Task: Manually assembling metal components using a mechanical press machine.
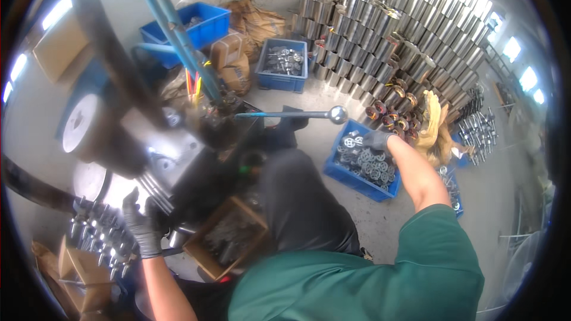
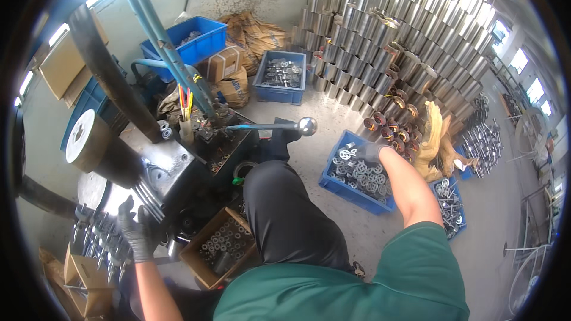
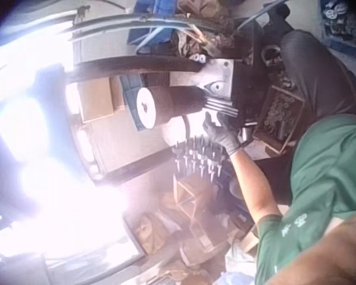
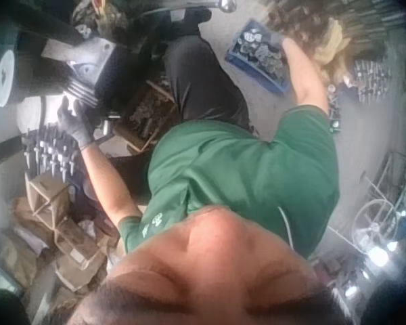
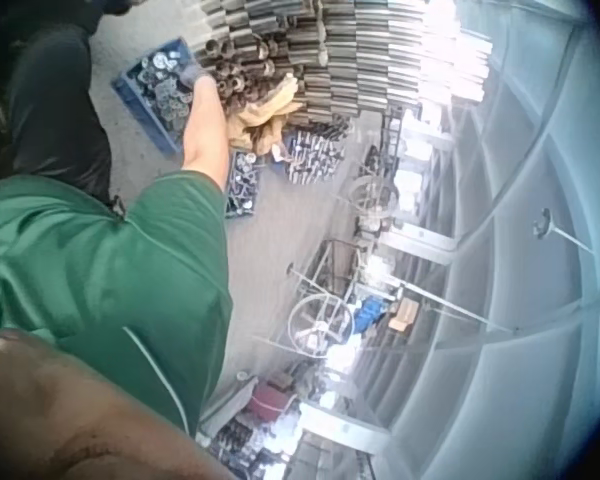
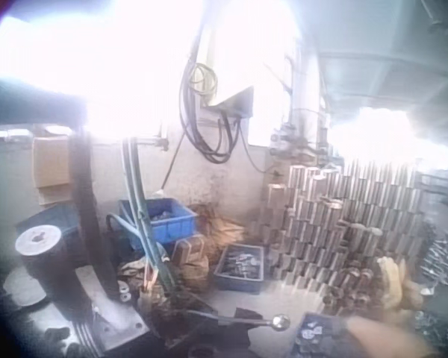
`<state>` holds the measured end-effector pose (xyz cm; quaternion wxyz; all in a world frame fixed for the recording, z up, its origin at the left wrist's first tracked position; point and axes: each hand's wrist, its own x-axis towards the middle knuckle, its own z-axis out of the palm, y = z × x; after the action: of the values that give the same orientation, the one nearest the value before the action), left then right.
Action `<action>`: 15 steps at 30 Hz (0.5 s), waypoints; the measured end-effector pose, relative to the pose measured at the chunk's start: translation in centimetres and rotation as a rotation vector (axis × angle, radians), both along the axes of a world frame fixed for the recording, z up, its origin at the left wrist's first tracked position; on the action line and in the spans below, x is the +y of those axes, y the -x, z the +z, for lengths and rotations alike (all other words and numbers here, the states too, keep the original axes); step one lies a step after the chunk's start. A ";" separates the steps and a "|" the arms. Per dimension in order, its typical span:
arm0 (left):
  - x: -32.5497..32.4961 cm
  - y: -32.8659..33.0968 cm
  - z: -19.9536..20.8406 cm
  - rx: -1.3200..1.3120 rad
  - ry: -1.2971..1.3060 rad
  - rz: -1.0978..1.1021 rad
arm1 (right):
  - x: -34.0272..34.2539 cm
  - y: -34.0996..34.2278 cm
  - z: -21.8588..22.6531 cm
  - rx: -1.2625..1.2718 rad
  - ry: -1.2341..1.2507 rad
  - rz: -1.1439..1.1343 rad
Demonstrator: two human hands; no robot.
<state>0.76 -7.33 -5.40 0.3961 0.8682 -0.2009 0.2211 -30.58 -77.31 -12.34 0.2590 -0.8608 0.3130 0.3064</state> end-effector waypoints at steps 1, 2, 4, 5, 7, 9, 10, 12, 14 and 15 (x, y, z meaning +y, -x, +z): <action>0.6 -1.3 -0.7 0.003 0.001 -0.013 | -1.4 1.7 -0.5 -0.016 0.142 0.132; 1.6 -2.6 -1.5 0.043 0.106 0.006 | -2.3 2.6 -1.0 -0.031 0.281 0.274; 1.8 -2.9 -1.8 0.088 0.207 0.031 | -2.6 3.2 -0.9 -0.039 0.250 0.324; 1.5 -2.6 -1.2 0.089 0.062 0.108 | -2.4 3.1 -1.2 0.035 0.329 0.265; 1.1 -2.7 -1.3 0.069 -0.080 0.195 | -1.7 2.6 -2.0 0.110 0.403 0.208; 1.0 -2.4 -1.0 0.052 -0.150 0.227 | -0.7 1.4 -2.9 -0.055 0.466 0.161; 1.0 -2.3 -0.8 0.033 -0.217 0.256 | -0.4 0.6 -3.3 -0.056 0.461 0.167; 0.8 -2.2 -0.8 0.058 -0.173 0.255 | -0.1 -0.9 -4.2 -0.067 0.447 0.108; 0.6 -2.2 -0.8 0.079 -0.133 0.256 | -0.8 -2.4 -6.4 -0.016 0.483 0.169; 0.6 -2.1 -0.7 0.076 -0.148 0.259 | -0.5 -3.2 -6.9 0.012 0.510 0.206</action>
<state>2.85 -6.77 -6.12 0.3065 0.9214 -0.0878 0.2222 -27.42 -77.80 -19.23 -0.0003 -0.9237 0.2923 0.2476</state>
